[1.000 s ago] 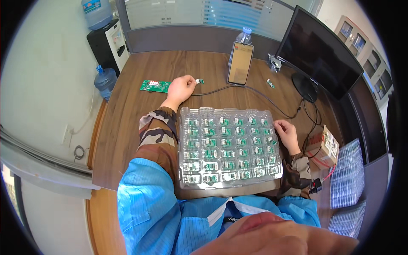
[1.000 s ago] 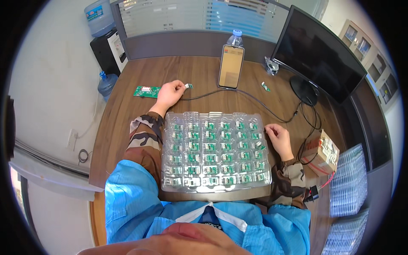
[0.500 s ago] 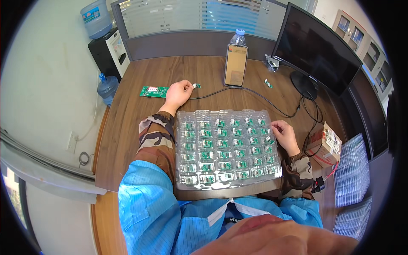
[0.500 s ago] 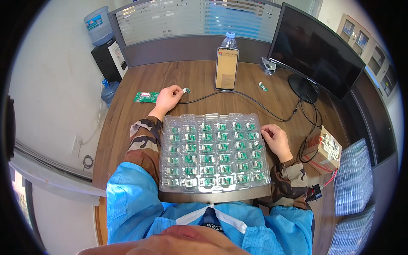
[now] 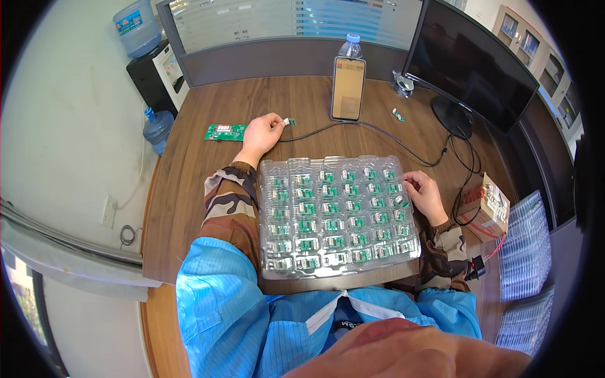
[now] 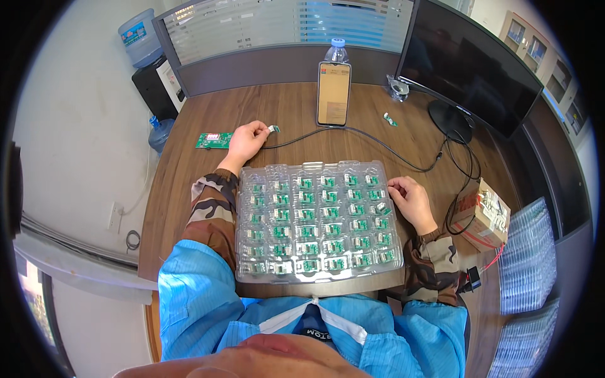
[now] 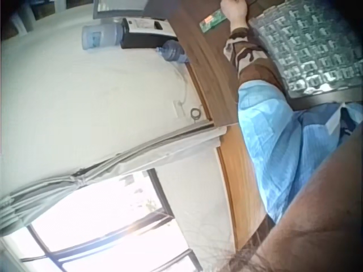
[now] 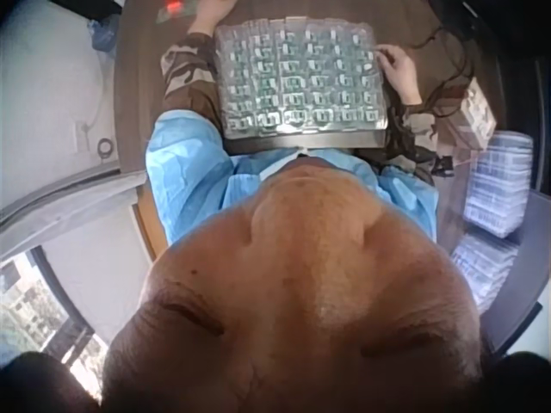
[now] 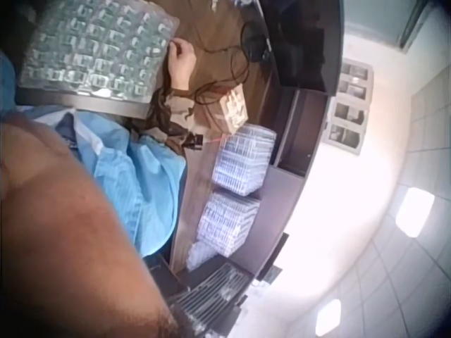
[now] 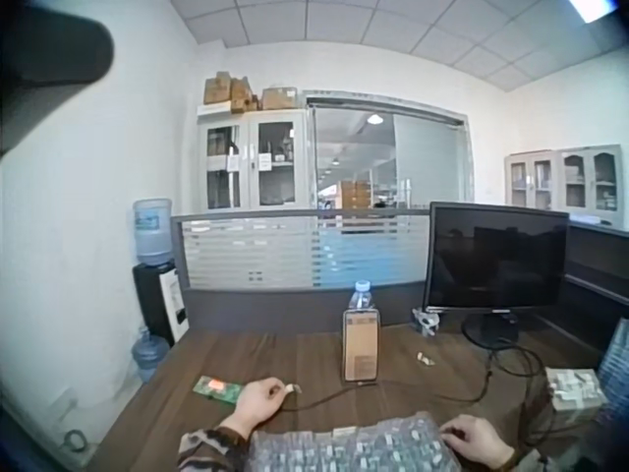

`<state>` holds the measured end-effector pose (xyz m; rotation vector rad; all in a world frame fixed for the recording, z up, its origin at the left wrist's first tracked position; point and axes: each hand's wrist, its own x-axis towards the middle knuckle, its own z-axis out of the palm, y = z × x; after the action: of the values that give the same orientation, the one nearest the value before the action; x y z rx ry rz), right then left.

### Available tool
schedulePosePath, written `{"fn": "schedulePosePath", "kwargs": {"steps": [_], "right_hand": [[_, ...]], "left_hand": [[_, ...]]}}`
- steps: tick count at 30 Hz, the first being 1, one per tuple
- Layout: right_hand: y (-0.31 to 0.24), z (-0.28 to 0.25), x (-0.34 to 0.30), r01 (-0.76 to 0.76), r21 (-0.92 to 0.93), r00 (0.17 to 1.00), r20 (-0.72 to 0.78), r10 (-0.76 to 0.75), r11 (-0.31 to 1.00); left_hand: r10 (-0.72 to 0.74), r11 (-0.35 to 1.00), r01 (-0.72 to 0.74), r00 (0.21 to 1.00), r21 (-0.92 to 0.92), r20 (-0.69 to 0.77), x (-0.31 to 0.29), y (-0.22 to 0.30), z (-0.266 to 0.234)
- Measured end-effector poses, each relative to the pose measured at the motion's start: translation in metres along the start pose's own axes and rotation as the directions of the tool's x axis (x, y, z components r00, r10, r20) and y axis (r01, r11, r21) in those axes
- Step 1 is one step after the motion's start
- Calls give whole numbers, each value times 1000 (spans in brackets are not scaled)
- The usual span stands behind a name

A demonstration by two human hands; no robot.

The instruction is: Connecting a testing cable to individual electronic components in a tray for quality control.

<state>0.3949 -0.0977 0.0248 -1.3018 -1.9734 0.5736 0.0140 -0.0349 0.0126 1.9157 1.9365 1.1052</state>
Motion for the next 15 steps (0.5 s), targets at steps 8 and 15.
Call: {"fn": "schedulePosePath", "kwargs": {"steps": [8, 15], "right_hand": [[-3, -1, -1, 8, -23, 1000, 13, -8, 1000], [-3, -1, 0, -11, -20, 999, 31, 11, 1000]], "left_hand": [[20, 1000, -20, 1000, -22, -21, 0, -1, 2], [5, 1000, -5, 1000, -8, 10, 1, 0, 0]]}}
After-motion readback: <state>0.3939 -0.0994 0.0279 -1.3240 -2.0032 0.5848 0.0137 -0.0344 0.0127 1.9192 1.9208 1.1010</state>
